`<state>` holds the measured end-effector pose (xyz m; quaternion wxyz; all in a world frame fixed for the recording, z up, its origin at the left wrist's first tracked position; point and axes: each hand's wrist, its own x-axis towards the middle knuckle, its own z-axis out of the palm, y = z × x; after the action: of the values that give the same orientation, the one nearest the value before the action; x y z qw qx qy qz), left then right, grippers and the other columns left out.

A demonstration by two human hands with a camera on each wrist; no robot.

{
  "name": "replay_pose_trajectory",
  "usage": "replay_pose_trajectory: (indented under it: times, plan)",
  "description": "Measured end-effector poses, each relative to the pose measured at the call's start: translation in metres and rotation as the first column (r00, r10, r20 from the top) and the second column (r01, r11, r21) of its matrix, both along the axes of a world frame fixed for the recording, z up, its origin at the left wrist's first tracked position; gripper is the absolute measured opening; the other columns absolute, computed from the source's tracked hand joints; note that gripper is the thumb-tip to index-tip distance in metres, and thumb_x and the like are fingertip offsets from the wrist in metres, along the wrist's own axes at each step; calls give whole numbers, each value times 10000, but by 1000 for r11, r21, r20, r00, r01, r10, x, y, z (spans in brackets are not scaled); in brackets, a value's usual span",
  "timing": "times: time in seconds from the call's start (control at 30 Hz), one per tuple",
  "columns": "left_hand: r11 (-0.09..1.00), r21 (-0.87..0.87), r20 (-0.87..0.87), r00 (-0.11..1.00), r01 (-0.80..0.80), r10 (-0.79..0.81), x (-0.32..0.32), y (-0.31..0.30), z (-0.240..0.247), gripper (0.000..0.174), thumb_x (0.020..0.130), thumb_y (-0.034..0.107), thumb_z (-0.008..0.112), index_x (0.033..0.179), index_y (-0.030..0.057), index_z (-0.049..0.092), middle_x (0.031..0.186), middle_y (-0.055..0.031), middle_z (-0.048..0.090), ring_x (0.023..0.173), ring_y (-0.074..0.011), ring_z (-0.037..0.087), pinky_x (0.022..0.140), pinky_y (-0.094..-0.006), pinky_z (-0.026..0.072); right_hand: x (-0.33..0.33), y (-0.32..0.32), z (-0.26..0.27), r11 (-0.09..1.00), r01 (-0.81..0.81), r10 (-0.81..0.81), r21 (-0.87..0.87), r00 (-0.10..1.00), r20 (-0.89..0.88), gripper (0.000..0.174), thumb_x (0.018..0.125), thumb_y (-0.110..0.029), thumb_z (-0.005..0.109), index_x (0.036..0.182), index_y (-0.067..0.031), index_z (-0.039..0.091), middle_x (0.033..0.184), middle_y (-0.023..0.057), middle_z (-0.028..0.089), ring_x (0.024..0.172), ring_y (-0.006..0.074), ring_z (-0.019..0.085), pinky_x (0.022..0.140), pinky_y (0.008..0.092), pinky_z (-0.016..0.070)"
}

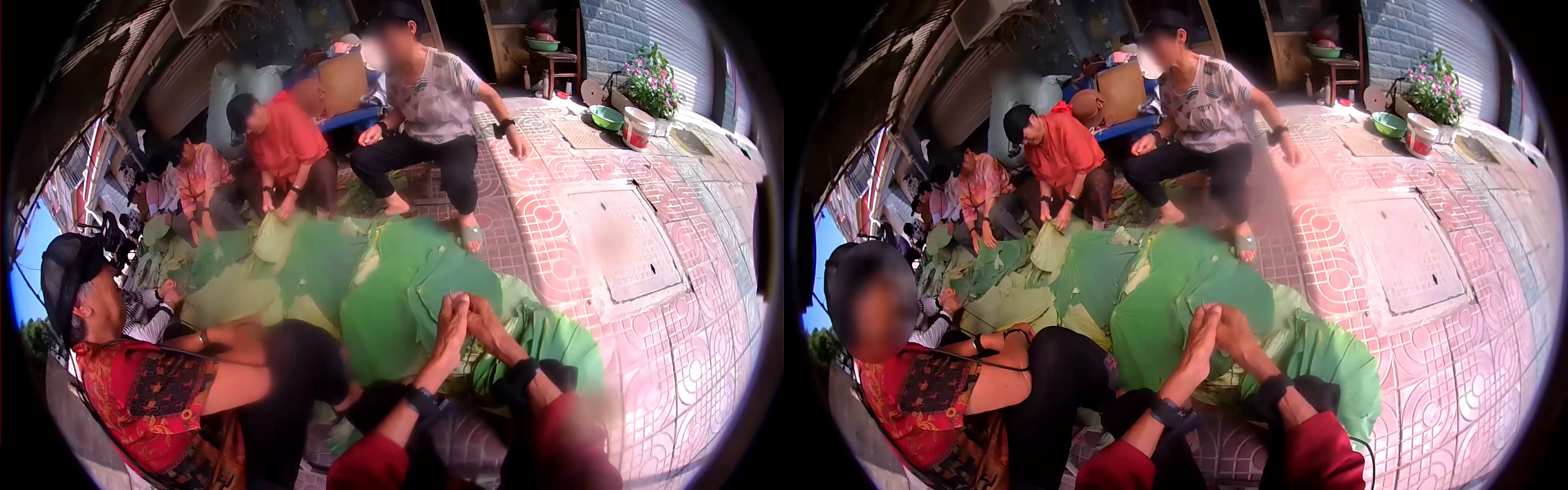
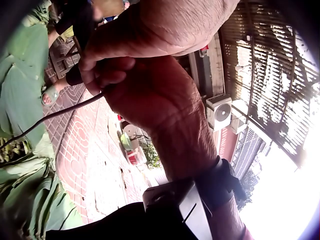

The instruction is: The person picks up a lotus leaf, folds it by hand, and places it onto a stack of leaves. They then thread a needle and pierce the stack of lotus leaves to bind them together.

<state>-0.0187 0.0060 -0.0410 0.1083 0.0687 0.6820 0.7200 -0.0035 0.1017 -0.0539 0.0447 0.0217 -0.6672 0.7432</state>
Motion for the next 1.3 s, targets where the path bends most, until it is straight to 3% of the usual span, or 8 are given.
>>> replay_pose_trajectory:
  times: [0.3, 0.4, 0.5, 0.87, 1.1, 1.23, 1.3]
  plan:
    - [1000, 2, 67, 998, 11, -11, 4, -1, 2, 358, 941, 340, 473, 1138, 42, 484, 1091, -99, 548, 990, -205, 522, 774, -324, 454, 4, -1, 2, 1000, 22, -22, -3, 1000, -3, 333, 905, -296, 543, 1044, 6, 569, 778, 47, 593, 634, 108, 544, 526, 256, 450]
    - [999, 11, 103, 994, 44, -45, 1, -3, -1, 401, 927, 402, 501, 1201, 109, 488, 1157, -32, 519, 1054, -157, 494, 787, -309, 439, 3, 0, 2, 1000, 17, -17, 16, 1000, 4, 334, 909, -302, 540, 1042, 3, 566, 774, 41, 587, 629, 103, 536, 523, 253, 445]
    - [1000, 4, 72, 997, -9, 8, 5, 1, 8, 325, 941, 317, 481, 1121, 45, 486, 1066, -89, 549, 963, -184, 525, 774, -305, 450, 0, 0, 1, 1000, -1, 1, 7, 1000, 2, 338, 910, -310, 544, 1042, 1, 561, 769, 34, 580, 621, 98, 526, 518, 247, 437]
    - [999, 16, 68, 997, 42, -43, 6, -2, 10, 337, 942, 326, 477, 1140, 54, 472, 1055, -85, 547, 939, -183, 527, 690, -299, 461, 6, -1, 9, 998, -1, 1, -70, 1000, 2, 353, 909, -297, 552, 1084, 8, 546, 782, 36, 580, 625, 97, 524, 522, 236, 436]
    - [1000, 16, 85, 996, 13, -15, 6, 1, 11, 331, 940, 335, 480, 1134, 67, 478, 1012, -63, 542, 899, -152, 515, 662, -278, 446, 1, 0, 4, 1000, 19, -20, -14, 999, -34, 331, 907, -269, 547, 1068, 20, 550, 784, 49, 588, 642, 100, 528, 532, 242, 439]
    - [995, 72, 25, 997, 69, -71, 1, -3, 0, 346, 948, 343, 475, 1199, 107, 507, 1129, -29, 528, 1003, -129, 493, 764, -282, 440, 2, 2, 7, 1000, 7, -8, -23, 999, -40, 261, 915, -214, 520, 1057, 3, 547, 814, 40, 583, 640, 101, 525, 531, 246, 434]
    - [987, 136, 29, 995, 91, -95, 5, -5, 7, 349, 949, 326, 469, 1226, 117, 503, 1142, -19, 528, 997, -129, 494, 767, -287, 443, 10, 1, 25, 988, 8, -15, -154, 999, -45, 204, 923, -181, 498, 1043, -22, 542, 806, 11, 558, 637, 91, 504, 540, 229, 414]
